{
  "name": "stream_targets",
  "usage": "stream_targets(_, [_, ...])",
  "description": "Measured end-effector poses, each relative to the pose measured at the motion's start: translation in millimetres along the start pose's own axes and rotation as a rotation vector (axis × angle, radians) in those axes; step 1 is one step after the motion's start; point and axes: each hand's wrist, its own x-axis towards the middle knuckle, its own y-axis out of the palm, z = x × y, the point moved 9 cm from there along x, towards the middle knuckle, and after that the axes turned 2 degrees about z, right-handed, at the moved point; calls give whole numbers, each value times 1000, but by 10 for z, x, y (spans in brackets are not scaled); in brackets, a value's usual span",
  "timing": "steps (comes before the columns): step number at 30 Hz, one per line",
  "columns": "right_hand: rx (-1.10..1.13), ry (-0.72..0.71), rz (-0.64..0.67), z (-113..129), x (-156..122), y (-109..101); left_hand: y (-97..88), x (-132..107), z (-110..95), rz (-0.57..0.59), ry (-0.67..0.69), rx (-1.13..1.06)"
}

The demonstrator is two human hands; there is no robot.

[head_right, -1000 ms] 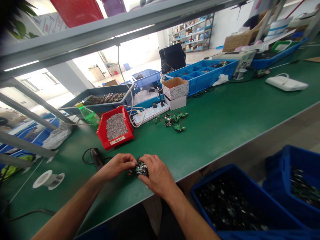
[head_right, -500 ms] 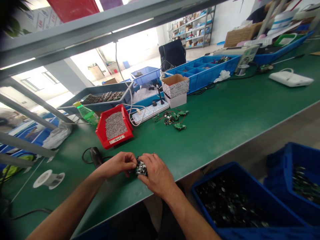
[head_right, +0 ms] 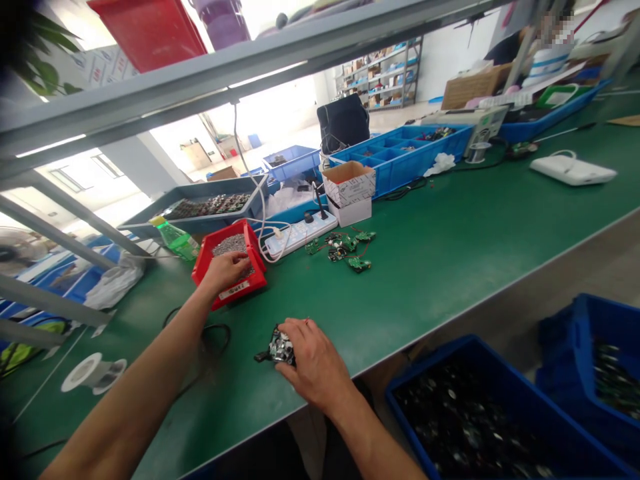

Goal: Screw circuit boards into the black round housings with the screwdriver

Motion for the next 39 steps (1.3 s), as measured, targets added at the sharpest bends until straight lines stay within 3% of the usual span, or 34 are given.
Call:
stream_targets(6, [0, 6, 12, -11, 1, 7, 136, 169, 112, 7, -41, 18])
stream_targets(14, [4, 19, 22, -24, -4, 14, -33, 71, 227, -99, -81, -205])
stream_targets(18, [5, 14, 20, -12, -3, 12, -68, -21, 269, -71, -121, -435])
stream_targets(23, [-2, 1, -7, -9, -4, -1, 49, -462, -45, 175, -95, -712])
stream_targets(25, [-7, -4, -12, -11, -2, 2, 169, -763, -258, 348, -74, -742])
stream_targets(28, [-13, -2, -13, -18, 3, 7, 444, -1268, -583, 701, -4, -709])
stream_targets(30, [-13, 1, -12, -20, 4, 8, 579, -1513, -708, 852, 47, -655])
stream_targets(33, [-9, -8, -10, -15, 0, 11, 646, -1619, -757, 874, 100, -555])
stream_targets(39, [-7, 0, -4, -30, -3, 19, 597, -1603, -808, 873, 147, -424])
